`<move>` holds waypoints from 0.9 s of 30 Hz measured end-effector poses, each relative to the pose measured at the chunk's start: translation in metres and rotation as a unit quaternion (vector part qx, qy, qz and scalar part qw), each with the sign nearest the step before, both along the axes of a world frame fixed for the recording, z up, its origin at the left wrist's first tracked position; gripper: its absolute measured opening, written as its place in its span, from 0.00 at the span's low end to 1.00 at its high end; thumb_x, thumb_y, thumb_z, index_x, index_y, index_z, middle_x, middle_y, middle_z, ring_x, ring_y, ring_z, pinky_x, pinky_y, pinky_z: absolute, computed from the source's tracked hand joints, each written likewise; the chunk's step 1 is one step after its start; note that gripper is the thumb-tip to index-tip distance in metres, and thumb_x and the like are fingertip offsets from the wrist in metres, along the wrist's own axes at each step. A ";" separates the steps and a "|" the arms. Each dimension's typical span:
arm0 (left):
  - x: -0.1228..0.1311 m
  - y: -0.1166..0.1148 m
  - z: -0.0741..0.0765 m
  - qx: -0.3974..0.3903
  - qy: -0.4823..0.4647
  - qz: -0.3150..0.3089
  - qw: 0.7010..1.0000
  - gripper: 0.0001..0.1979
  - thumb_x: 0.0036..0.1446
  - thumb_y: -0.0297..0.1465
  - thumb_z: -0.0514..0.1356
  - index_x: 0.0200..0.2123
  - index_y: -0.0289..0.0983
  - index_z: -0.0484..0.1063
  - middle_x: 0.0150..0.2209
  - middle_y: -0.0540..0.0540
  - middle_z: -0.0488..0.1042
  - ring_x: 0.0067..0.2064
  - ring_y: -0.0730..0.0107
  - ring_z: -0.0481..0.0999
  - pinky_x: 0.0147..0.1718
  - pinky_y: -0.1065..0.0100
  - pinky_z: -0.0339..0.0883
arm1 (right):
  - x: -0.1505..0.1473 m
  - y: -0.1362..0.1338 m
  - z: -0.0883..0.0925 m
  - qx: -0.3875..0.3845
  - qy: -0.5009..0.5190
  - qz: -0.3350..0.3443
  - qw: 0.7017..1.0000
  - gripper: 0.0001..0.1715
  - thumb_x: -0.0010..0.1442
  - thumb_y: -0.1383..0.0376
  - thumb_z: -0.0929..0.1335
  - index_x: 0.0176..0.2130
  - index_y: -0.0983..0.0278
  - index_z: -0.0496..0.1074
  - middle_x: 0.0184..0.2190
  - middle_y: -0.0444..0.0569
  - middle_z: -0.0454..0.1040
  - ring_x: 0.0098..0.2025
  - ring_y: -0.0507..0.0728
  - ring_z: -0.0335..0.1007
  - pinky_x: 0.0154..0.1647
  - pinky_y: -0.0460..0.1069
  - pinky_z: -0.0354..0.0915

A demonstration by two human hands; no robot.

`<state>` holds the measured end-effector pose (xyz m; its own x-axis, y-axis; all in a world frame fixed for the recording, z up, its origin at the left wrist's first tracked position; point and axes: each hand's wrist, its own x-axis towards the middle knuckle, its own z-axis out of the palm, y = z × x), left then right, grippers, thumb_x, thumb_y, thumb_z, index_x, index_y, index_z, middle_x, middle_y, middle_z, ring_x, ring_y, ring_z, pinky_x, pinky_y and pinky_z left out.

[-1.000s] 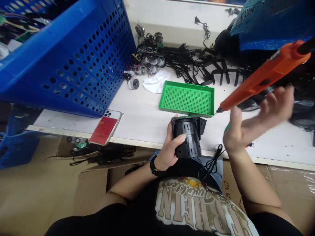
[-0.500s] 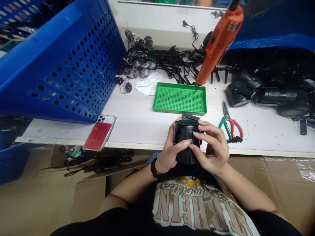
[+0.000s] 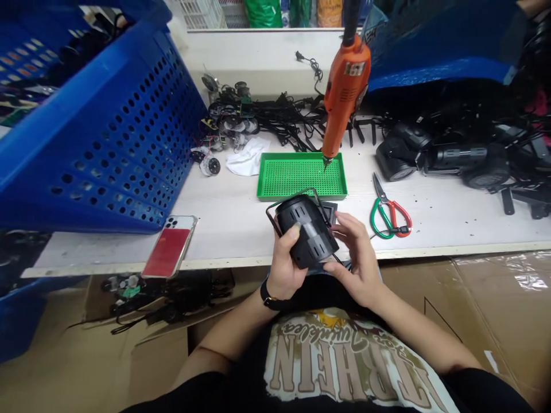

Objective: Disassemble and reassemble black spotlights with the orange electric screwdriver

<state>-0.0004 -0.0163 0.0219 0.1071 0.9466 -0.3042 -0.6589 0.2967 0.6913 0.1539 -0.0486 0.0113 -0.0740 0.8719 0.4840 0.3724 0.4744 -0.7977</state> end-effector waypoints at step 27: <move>-0.004 -0.023 -0.018 0.242 0.132 -0.093 0.957 0.36 0.57 0.39 0.74 0.64 0.48 0.62 0.59 0.47 0.75 0.56 0.62 0.77 0.59 0.58 0.71 | 0.004 0.006 0.017 -0.079 0.240 0.060 0.966 0.21 0.66 0.57 0.73 0.59 0.50 0.77 0.59 0.48 0.78 0.65 0.62 0.74 0.70 0.64 0.70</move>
<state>-0.0040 -0.0391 0.0038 0.2675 0.9554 0.1253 -0.4097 -0.0050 0.9122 0.1580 -0.0428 0.0286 0.0195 0.9370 0.3487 -0.1079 0.3487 -0.9310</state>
